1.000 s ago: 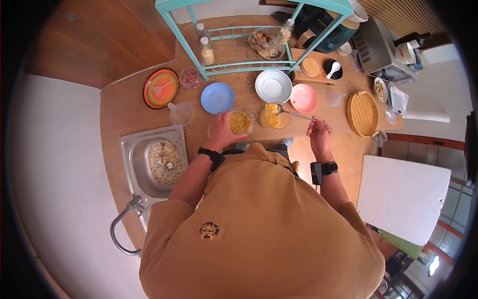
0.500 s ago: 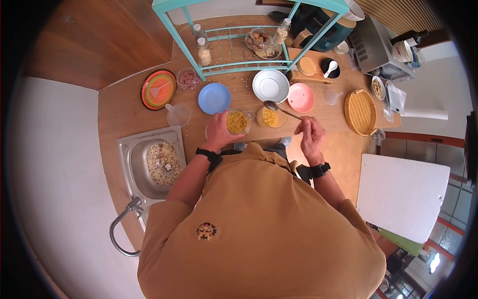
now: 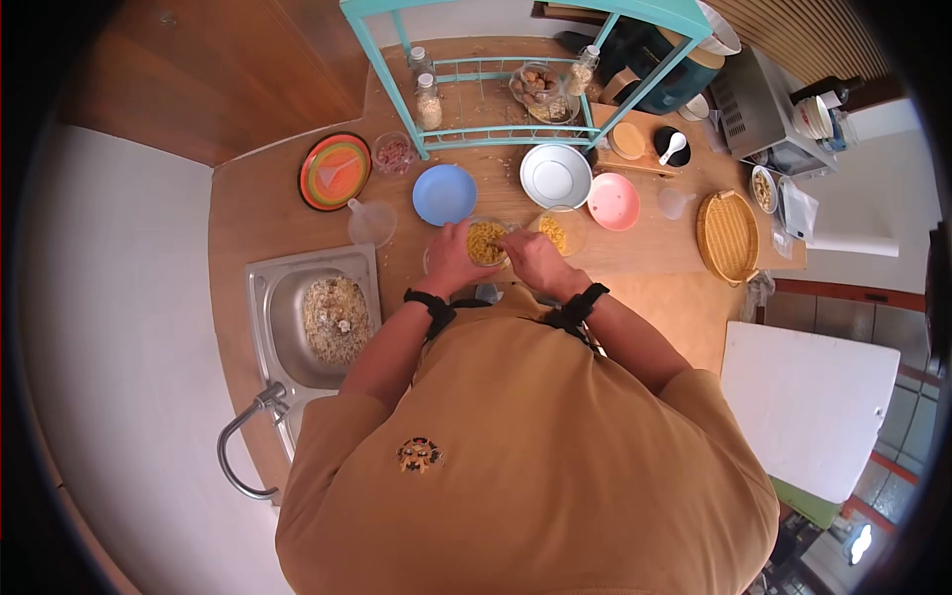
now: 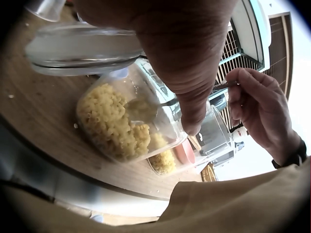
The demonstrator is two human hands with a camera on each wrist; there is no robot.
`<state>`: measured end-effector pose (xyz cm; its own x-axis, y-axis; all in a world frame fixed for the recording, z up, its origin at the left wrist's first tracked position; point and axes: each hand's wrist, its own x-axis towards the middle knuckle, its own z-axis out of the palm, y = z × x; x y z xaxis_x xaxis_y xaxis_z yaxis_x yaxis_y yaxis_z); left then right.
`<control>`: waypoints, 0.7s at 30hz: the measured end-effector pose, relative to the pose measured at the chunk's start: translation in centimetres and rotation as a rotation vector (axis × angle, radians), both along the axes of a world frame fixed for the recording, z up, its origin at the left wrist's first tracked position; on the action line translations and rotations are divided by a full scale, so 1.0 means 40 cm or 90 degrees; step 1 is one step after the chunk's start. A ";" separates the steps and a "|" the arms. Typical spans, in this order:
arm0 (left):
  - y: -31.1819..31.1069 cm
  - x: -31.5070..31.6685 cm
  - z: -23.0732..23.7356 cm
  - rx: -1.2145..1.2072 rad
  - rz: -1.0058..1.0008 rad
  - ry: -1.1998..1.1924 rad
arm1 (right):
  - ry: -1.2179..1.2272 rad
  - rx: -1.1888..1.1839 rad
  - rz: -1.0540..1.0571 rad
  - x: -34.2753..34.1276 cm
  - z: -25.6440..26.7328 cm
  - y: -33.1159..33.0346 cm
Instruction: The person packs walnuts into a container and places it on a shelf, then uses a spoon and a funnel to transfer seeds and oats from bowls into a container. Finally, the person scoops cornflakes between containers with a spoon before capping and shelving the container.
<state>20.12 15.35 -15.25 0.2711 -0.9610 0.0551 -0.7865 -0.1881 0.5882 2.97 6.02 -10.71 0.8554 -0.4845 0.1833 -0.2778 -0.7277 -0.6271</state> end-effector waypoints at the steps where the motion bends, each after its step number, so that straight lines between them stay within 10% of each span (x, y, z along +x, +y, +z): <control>1: 0.003 0.000 0.000 -0.003 -0.004 0.001 | -0.035 0.014 -0.012 -0.001 -0.001 0.003; 11: 0.000 0.005 -0.013 0.015 -0.014 0.002 | -0.090 0.698 -0.299 -0.030 -0.079 0.002; 21: -0.002 0.002 -0.002 0.014 -0.019 0.015 | -0.183 0.801 -0.364 -0.073 -0.055 -0.005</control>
<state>20.20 15.29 -15.33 0.2431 -0.9696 0.0273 -0.7780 -0.1780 0.6026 0.04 5.80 -12.89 0.4947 -0.7155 -0.4933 -0.0931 0.5207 -0.8487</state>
